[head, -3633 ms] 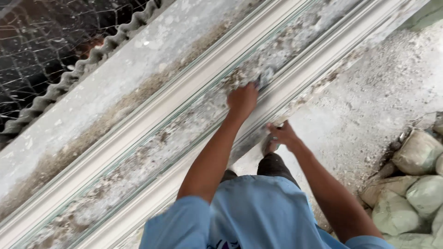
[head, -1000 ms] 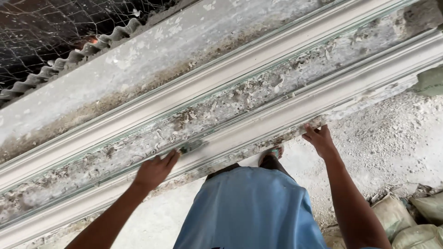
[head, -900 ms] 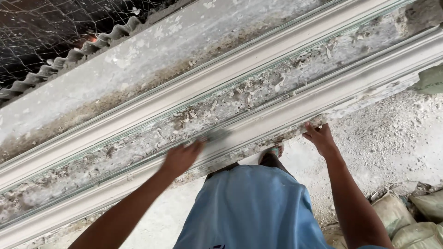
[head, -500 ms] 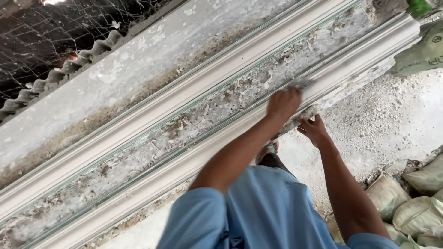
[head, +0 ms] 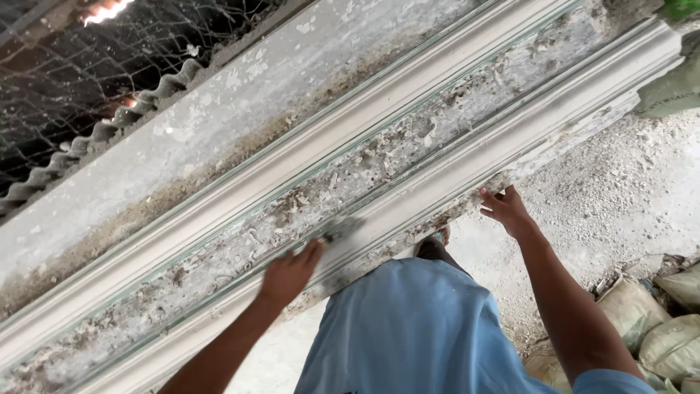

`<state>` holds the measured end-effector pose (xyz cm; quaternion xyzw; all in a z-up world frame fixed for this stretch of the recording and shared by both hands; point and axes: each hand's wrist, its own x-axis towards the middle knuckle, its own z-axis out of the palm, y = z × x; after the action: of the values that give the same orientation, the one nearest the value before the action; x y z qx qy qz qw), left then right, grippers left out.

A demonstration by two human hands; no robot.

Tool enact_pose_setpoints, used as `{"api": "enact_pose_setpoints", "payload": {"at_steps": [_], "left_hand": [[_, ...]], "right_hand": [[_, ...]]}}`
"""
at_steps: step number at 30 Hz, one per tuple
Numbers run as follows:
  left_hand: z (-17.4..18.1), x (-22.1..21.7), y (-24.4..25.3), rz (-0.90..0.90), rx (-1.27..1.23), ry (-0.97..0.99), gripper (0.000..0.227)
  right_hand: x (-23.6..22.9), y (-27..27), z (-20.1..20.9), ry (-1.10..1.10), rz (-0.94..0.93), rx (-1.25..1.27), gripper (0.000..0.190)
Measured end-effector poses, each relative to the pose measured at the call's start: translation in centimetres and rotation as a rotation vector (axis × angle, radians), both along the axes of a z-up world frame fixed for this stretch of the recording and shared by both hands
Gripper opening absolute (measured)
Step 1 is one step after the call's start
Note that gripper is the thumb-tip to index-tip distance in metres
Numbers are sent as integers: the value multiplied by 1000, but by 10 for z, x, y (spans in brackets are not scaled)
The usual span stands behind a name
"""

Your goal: Applying finishing compound to plaster mouldings using a spatula to fill gaps and smooth the surface.

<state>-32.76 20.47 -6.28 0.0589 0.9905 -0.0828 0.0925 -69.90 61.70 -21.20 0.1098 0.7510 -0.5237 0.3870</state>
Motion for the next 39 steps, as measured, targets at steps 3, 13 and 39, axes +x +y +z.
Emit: {"api": "enact_pose_setpoints", "payload": {"at_steps": [3, 13, 39], "left_hand": [[12, -114, 59, 42, 144, 25, 48], [-71, -455, 263, -5, 263, 461, 25], [-49, -325, 187, 525, 472, 265, 21]], "right_hand": [[-4, 11, -19, 37, 20, -57, 73], [-8, 10, -13, 10, -14, 20, 86], [-98, 68, -22, -45, -197, 58, 99]]}}
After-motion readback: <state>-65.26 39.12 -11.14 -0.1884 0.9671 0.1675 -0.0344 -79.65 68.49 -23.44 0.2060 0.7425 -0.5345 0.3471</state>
